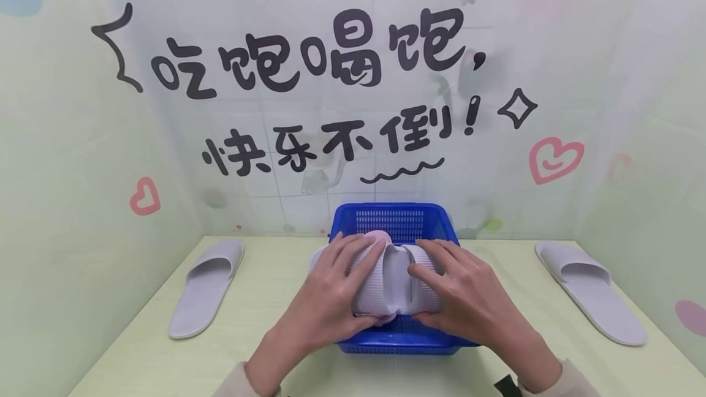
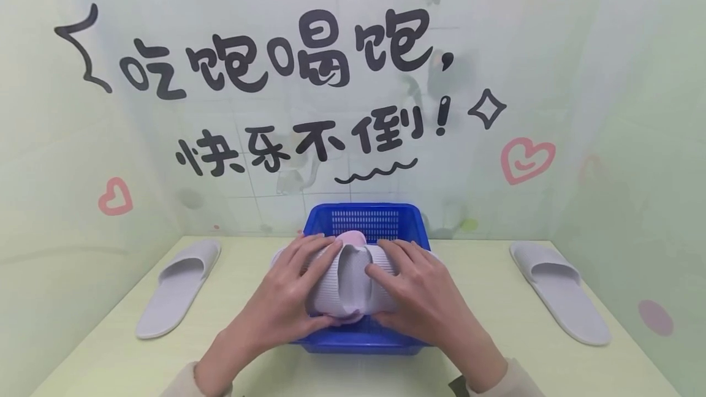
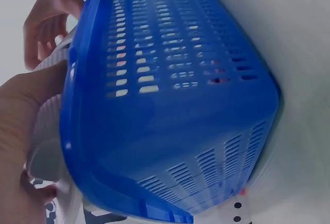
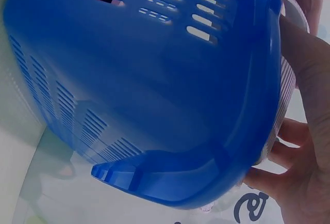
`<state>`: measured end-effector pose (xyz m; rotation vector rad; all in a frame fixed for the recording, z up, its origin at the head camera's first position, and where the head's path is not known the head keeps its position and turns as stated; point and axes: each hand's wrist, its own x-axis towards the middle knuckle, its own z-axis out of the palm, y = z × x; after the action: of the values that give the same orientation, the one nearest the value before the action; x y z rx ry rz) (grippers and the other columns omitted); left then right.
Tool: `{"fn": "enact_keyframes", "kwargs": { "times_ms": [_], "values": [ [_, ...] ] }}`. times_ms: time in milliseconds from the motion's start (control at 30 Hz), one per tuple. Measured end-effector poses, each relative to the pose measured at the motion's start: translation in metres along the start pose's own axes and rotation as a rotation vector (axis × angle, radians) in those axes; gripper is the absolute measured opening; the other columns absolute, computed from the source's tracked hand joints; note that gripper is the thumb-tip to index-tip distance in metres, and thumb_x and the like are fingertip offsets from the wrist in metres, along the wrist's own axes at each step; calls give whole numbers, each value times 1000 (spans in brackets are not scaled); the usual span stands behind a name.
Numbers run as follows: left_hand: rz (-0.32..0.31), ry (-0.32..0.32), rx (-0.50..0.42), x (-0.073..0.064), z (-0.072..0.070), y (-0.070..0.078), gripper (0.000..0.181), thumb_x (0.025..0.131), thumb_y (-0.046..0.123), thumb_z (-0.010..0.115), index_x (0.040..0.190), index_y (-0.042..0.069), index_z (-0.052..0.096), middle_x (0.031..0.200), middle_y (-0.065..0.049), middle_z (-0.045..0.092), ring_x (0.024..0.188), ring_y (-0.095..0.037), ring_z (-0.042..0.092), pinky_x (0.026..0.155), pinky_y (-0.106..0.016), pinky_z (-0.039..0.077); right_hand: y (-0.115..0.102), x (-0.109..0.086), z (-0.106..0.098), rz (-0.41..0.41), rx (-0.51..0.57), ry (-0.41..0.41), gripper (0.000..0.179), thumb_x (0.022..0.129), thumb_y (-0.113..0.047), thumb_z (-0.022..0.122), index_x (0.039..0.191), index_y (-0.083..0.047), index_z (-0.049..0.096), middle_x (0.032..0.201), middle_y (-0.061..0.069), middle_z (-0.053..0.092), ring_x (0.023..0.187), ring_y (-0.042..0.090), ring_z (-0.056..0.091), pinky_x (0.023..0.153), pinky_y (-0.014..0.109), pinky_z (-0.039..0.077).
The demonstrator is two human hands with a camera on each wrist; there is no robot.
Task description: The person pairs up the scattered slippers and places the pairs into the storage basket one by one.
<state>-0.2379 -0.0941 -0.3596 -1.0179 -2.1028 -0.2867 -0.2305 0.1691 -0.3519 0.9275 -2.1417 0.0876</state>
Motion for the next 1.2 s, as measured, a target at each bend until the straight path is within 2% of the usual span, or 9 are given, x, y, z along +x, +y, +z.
{"fn": "enact_keyframes", "kwargs": {
  "times_ms": [133, 300, 400, 533, 800, 1033, 1200],
  "values": [
    [-16, -48, -4, -1, -3, -2, 119, 61, 54, 97, 159, 18, 40, 156, -7, 49, 142, -29, 47, 116, -51, 45, 0, 0, 0, 1, -2, 3, 73, 50, -58, 99, 110, -24, 74, 130, 15, 68, 115, 34, 68, 85, 48, 63],
    [-12, -45, 14, -1, -3, 1, 112, 67, 58, 93, 158, 19, 42, 154, -4, 51, 136, -25, 49, 114, -47, 47, -1, 1, 1, -24, -21, 19, 74, 47, -56, 100, 109, -24, 72, 129, 16, 69, 113, 35, 68, 85, 49, 63],
    [1, -40, 12, -2, -1, 1, 111, 65, 56, 94, 157, 19, 44, 152, -5, 53, 135, -26, 50, 115, -47, 46, 0, 1, 1, -38, -25, 11, 73, 47, -55, 100, 108, -25, 72, 128, 15, 69, 113, 35, 68, 84, 48, 63],
    [-1, -39, -22, -2, 0, 0, 112, 63, 52, 97, 156, 19, 45, 151, -5, 54, 136, -26, 49, 114, -48, 47, 1, 0, 1, -36, -15, 0, 73, 46, -53, 101, 107, -25, 73, 129, 15, 69, 114, 34, 68, 83, 47, 63],
    [-19, -63, -31, -2, 3, 3, 108, 67, 52, 94, 157, 19, 44, 152, -4, 52, 137, -27, 49, 112, -48, 49, -1, -1, 2, -21, -50, -16, 75, 49, -60, 98, 111, -27, 72, 127, 15, 71, 110, 35, 70, 78, 49, 64],
    [-19, -66, -104, 0, 2, 1, 110, 66, 46, 97, 158, 20, 42, 152, -5, 51, 139, -25, 46, 115, -48, 47, -1, -1, 1, -29, -38, -8, 73, 48, -59, 98, 108, -27, 72, 127, 15, 71, 111, 35, 70, 79, 47, 64],
    [-11, -62, -124, 0, 2, 0, 110, 66, 45, 97, 158, 19, 42, 153, -4, 50, 140, -24, 45, 117, -48, 45, 0, 0, 1, -47, -31, -1, 72, 49, -60, 97, 108, -26, 72, 127, 15, 71, 111, 34, 70, 80, 46, 64]
  ]
}}
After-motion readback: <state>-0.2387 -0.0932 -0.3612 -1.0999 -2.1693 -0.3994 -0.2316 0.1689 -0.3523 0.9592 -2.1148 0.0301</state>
